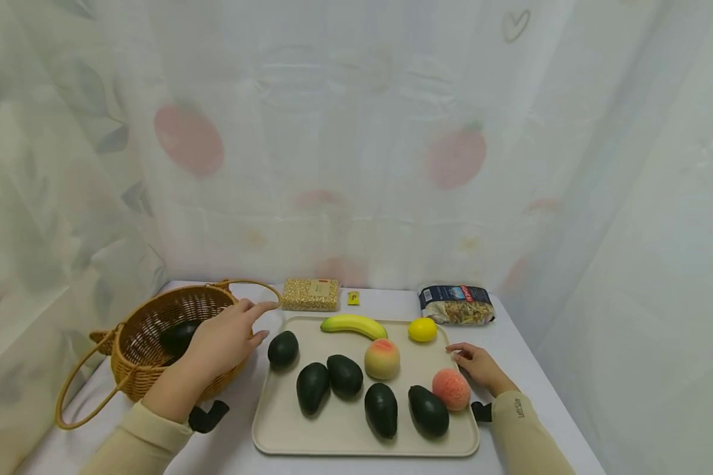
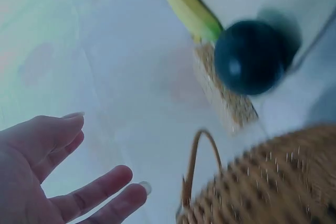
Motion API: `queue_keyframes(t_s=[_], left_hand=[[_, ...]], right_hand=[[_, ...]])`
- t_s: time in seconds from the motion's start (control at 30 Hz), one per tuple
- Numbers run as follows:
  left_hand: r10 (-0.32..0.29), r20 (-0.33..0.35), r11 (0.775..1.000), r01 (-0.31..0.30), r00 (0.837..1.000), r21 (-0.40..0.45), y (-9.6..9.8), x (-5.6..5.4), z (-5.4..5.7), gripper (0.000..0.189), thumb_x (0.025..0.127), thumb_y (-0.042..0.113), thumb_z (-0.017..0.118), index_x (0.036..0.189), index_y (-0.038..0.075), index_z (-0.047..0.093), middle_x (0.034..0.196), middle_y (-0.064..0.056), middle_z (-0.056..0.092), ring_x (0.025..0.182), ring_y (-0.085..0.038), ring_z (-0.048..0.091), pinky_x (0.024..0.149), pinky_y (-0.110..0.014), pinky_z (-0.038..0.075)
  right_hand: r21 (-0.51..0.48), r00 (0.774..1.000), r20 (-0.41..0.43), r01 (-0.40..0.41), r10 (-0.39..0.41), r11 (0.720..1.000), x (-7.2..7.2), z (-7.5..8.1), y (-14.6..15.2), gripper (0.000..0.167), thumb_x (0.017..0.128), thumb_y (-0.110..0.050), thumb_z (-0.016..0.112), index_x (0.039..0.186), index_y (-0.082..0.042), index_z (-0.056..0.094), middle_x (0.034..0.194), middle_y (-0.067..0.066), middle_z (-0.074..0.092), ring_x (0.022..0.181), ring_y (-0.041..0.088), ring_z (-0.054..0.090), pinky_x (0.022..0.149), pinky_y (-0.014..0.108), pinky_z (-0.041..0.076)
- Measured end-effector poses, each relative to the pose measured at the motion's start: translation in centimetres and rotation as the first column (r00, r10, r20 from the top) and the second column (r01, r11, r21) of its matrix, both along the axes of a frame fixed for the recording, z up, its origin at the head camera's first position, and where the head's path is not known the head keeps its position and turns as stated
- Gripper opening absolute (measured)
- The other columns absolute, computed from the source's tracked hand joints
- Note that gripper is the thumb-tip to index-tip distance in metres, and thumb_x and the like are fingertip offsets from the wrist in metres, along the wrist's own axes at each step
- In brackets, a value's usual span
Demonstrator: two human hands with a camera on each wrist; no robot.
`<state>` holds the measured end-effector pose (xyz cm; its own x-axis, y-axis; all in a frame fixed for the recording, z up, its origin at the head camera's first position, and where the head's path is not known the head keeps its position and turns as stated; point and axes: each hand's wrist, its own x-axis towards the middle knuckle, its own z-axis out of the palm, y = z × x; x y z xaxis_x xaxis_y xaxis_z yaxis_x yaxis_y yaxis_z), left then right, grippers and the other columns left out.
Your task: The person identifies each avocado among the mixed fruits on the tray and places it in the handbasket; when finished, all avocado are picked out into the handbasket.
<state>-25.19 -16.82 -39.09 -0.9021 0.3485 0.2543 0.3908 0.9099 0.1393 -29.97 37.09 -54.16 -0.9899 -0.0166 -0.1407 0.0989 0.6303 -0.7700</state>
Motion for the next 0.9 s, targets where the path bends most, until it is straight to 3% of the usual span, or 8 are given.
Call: queue_keyframes(t_s=[0.13, 0.33, 0.53, 0.9], left_hand=[[-0.041, -0.035, 0.999, 0.041, 0.999, -0.003, 1.9, 0.4, -0.9, 0.060, 0.092, 0.027, 0.083, 0.147, 0.025, 0.060, 0.124, -0.013, 0.064, 0.098, -0.030, 0.068, 0.051, -0.035, 0.046], [-0.075, -0.035, 0.997, 0.074, 0.997, -0.023, 4.4, 1.0, -2.4, 0.057, 0.092, 0.031, 0.083, 0.145, 0.028, 0.062, 0.116, -0.006, 0.064, 0.083, -0.020, 0.064, 0.048, -0.029, 0.040], [-0.091, 0.012, 0.995, 0.091, 0.996, -0.028, 6.3, 1.5, -3.2, 0.058, 0.091, 0.034, 0.084, 0.145, 0.032, 0.061, 0.109, 0.002, 0.061, 0.076, -0.011, 0.055, 0.048, -0.028, 0.039], [-0.132, 0.145, 0.990, 0.137, 0.981, -0.029, 8.5, 2.1, -5.3, 0.063, 0.091, 0.040, 0.084, 0.148, 0.033, 0.057, 0.118, -0.003, 0.061, 0.086, -0.018, 0.061, 0.054, -0.033, 0.045]], right_hand=[[0.005, 1.000, -0.010, 0.011, -0.011, 1.000, 0.0, -0.1, 0.0, 0.026, 0.105, -0.009, 0.063, 0.129, -0.004, 0.071, 0.099, 0.009, 0.064, 0.092, 0.025, 0.054, 0.085, 0.035, 0.047], [0.014, 1.000, -0.007, 0.017, -0.017, 1.000, 0.1, -0.1, -0.1, 0.026, 0.105, -0.009, 0.063, 0.130, -0.004, 0.070, 0.097, 0.009, 0.062, 0.091, 0.025, 0.053, 0.083, 0.035, 0.046], [0.014, 1.000, -0.011, 0.013, -0.013, 1.000, 0.1, -0.1, -0.1, 0.026, 0.105, -0.009, 0.064, 0.130, -0.004, 0.071, 0.099, 0.008, 0.064, 0.092, 0.024, 0.054, 0.085, 0.036, 0.047], [-0.005, 0.998, -0.067, -0.013, 0.012, 1.000, 0.2, -0.3, 0.0, 0.025, 0.104, -0.007, 0.064, 0.128, 0.000, 0.071, 0.092, 0.006, 0.065, 0.087, 0.021, 0.054, 0.080, 0.034, 0.046]])
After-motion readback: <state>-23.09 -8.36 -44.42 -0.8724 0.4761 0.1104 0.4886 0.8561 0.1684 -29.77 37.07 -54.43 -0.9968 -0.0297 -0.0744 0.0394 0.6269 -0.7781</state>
